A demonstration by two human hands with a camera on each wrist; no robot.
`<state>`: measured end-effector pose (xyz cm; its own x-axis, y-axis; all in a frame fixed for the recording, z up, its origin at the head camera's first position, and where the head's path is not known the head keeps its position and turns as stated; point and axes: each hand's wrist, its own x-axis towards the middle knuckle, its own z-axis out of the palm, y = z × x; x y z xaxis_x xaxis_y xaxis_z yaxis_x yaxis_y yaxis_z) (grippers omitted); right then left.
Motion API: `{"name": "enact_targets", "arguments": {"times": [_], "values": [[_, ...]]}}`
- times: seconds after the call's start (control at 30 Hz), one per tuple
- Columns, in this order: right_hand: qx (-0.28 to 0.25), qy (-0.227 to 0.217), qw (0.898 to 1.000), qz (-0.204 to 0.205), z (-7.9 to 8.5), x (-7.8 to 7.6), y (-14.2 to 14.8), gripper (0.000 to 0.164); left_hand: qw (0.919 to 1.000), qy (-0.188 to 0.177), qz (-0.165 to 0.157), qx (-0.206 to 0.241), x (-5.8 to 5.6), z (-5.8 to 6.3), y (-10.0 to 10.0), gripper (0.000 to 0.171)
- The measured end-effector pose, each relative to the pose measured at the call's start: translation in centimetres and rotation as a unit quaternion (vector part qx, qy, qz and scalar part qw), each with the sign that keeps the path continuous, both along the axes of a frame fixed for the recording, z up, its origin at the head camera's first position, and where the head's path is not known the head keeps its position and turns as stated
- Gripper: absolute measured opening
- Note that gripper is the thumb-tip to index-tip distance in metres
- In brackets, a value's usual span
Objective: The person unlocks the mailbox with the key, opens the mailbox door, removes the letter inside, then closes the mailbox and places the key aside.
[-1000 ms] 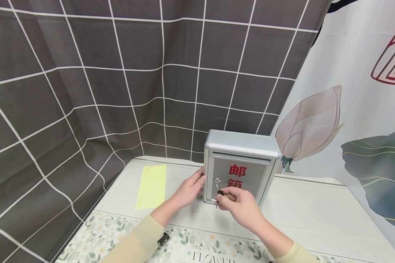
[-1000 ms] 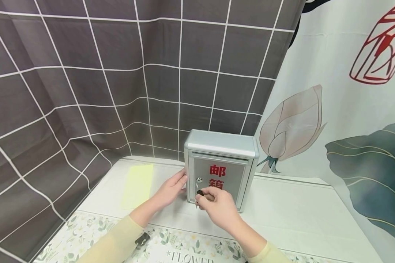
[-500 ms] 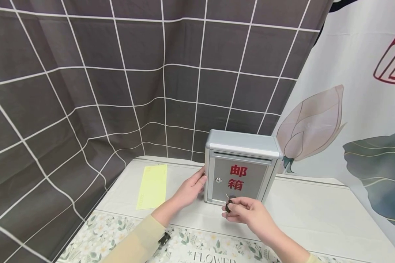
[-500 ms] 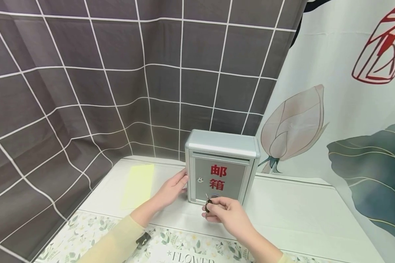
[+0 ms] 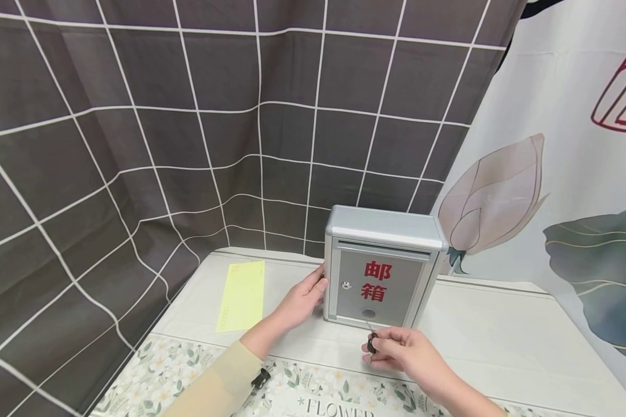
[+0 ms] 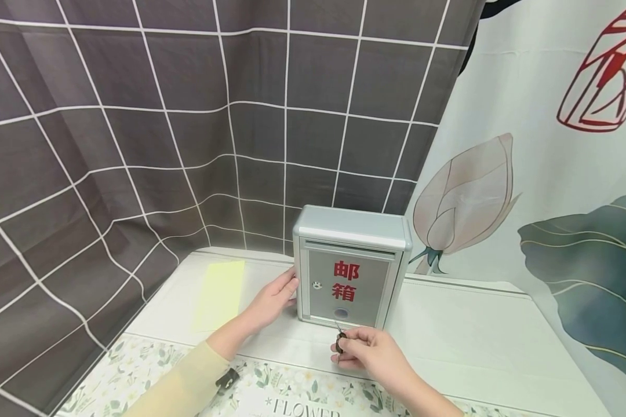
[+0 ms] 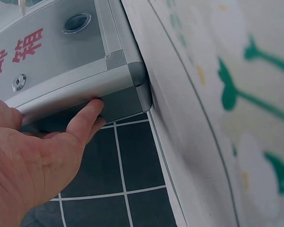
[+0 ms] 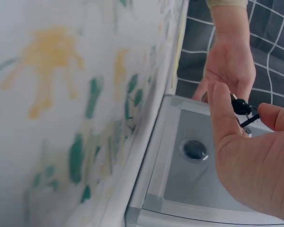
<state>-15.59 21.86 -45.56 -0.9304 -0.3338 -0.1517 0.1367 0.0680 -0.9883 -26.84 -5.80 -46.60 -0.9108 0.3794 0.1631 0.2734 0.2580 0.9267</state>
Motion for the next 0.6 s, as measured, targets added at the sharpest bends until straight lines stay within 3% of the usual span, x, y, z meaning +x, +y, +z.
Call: {"name": "enact_targets", "arguments": {"times": [0.6], "values": [[0.022,-0.024,0.999,0.041,-1.8,0.8,0.2,0.030,1.0000,0.005,0.000,0.000,0.0,0.1,0.0,0.062]]}}
